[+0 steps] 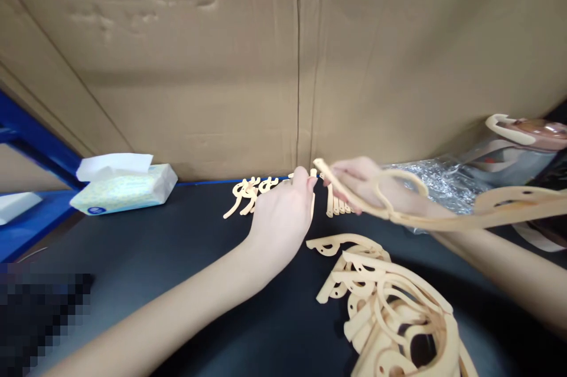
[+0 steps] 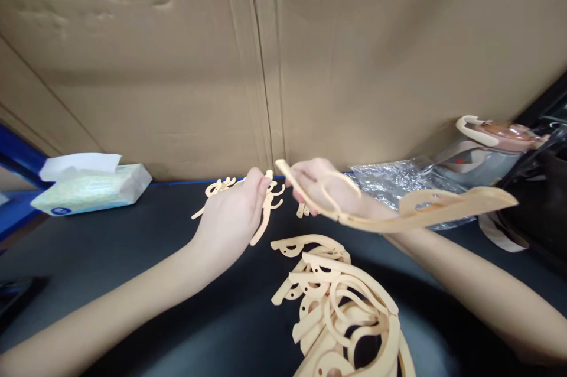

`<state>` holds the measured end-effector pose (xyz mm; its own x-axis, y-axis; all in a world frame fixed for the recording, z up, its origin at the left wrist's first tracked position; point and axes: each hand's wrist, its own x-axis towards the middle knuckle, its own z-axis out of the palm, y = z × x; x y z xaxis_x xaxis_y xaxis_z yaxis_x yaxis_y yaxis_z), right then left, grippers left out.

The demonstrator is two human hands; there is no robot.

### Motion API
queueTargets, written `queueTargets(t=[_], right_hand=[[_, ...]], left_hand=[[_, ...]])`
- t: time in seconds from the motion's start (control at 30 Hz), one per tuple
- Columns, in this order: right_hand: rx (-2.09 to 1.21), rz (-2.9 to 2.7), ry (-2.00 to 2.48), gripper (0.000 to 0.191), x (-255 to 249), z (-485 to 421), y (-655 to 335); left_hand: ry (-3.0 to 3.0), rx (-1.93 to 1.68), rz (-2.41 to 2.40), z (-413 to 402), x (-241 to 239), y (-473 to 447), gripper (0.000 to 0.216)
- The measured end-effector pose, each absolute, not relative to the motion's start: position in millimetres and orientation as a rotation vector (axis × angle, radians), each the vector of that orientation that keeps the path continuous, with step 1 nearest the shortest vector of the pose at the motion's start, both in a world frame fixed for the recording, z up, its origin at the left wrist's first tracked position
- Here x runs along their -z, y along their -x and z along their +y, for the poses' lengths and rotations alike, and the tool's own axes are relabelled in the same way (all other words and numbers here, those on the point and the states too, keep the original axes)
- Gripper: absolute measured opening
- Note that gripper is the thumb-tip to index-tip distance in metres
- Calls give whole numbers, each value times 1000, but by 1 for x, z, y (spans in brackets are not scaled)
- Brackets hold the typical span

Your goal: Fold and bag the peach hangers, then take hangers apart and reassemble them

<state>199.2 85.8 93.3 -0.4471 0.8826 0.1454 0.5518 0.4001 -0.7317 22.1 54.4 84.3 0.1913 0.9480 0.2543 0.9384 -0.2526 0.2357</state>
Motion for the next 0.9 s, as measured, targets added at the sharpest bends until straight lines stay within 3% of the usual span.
queueTargets(t=[0.2, 0.4, 0.63, 0.77, 0.9], right_hand=[[-1304, -1449, 1126, 13, -90, 115, -220], [-1401, -1164, 1065, 18, -80, 121, -221], [-1478, -1059, 1012, 17, -83, 113, -212], [-1414, -939, 962, 21, -82, 106, -204], [-1190, -950, 863, 19, -76, 106, -205]], left_hand=[[-2189, -551, 1823, 111, -95, 55, 39], [-2002, -436, 1898, 152, -74, 115, 30], [-1914, -417, 2027, 151, -63, 115, 29], [-1900, -576, 2016, 132, -76, 85, 53], [-1705, -507, 1307, 105, -87, 47, 75]])
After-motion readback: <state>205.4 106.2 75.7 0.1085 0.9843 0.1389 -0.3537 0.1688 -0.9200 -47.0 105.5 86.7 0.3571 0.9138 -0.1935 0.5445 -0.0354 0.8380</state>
